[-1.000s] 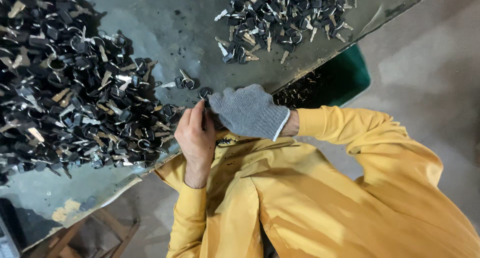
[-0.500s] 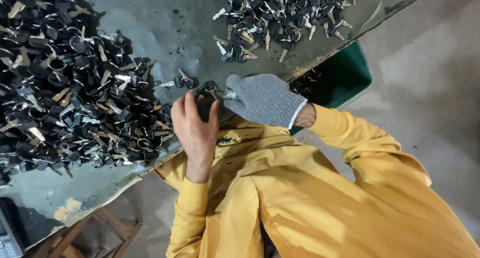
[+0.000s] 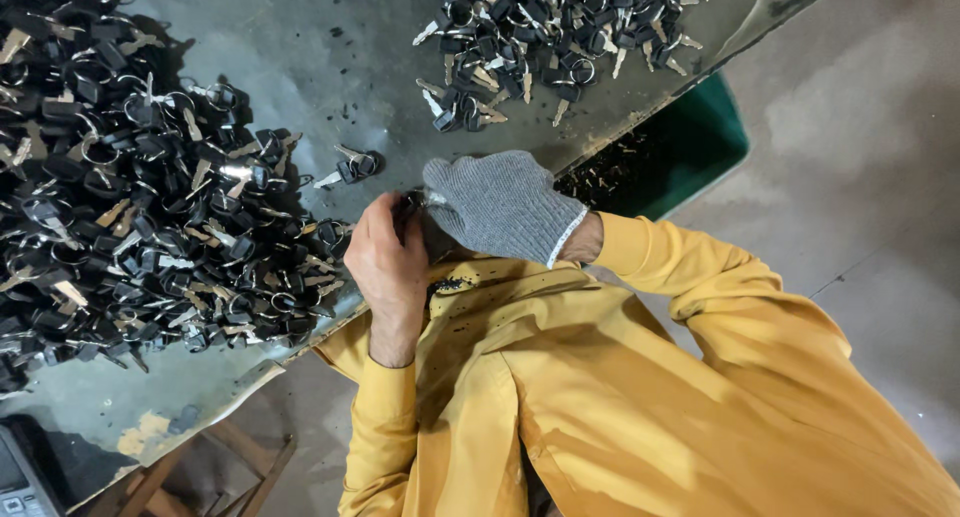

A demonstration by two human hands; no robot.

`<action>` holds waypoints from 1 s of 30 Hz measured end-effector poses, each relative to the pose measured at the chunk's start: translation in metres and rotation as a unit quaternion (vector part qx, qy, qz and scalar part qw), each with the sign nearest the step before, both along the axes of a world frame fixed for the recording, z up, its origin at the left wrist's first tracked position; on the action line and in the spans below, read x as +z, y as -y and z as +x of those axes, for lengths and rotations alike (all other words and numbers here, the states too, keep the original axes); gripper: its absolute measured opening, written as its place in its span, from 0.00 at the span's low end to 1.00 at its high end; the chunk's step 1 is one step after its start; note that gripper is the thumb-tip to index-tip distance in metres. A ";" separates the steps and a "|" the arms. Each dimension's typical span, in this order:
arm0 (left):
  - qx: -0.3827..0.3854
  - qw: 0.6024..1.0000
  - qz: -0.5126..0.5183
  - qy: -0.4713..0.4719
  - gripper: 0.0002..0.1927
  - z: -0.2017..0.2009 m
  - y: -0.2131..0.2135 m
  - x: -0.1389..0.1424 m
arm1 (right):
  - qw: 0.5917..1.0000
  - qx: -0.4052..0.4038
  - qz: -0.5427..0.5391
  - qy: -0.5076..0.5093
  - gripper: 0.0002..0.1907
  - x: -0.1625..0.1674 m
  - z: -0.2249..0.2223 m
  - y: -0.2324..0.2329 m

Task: The person threads keys onto split rings at a workbench, picking individual keys from a large pile, sliding each onto a metal ring held in the gloved hand, and placing finished keyed rings onto a growing pile on the table.

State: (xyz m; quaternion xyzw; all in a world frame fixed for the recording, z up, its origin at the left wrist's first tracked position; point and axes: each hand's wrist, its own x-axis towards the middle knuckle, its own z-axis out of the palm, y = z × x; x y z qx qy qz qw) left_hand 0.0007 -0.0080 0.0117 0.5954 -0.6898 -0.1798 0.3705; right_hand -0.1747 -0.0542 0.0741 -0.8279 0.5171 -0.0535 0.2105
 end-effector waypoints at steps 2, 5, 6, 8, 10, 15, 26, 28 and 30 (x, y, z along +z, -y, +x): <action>-0.001 1.000 0.024 0.011 0.12 0.002 0.000 -0.001 | 1.000 0.005 0.000 -0.002 0.16 0.000 0.002 0.001; -0.019 0.999 0.041 0.020 0.12 0.006 0.001 -0.002 | 1.000 0.014 -0.003 -0.004 0.16 0.000 0.002 0.000; -0.028 0.998 0.043 0.023 0.13 0.008 0.002 -0.002 | 1.000 0.016 -0.005 -0.005 0.16 0.000 0.002 0.000; -0.042 0.998 0.043 0.018 0.13 0.011 0.003 -0.003 | 1.000 0.020 -0.003 -0.007 0.16 -0.002 0.003 -0.002; -0.053 0.998 0.042 0.018 0.12 0.013 0.004 -0.004 | 1.000 0.027 -0.002 -0.008 0.16 -0.004 0.005 -0.001; -0.042 0.998 0.044 0.011 0.11 0.010 0.004 0.000 | 0.999 0.039 0.003 -0.013 0.16 0.000 0.008 0.005; 0.046 0.990 -0.067 0.116 0.18 0.018 0.024 0.024 | 0.987 -0.025 -0.046 0.152 0.17 0.008 -0.006 0.007; 0.058 0.982 -0.037 0.177 0.18 0.020 0.028 0.023 | 0.991 -0.015 -0.015 0.129 0.19 0.002 -0.001 0.009; 0.047 0.984 0.035 0.167 0.13 0.021 0.027 0.021 | 0.996 -0.069 0.039 0.041 0.18 -0.002 -0.001 0.016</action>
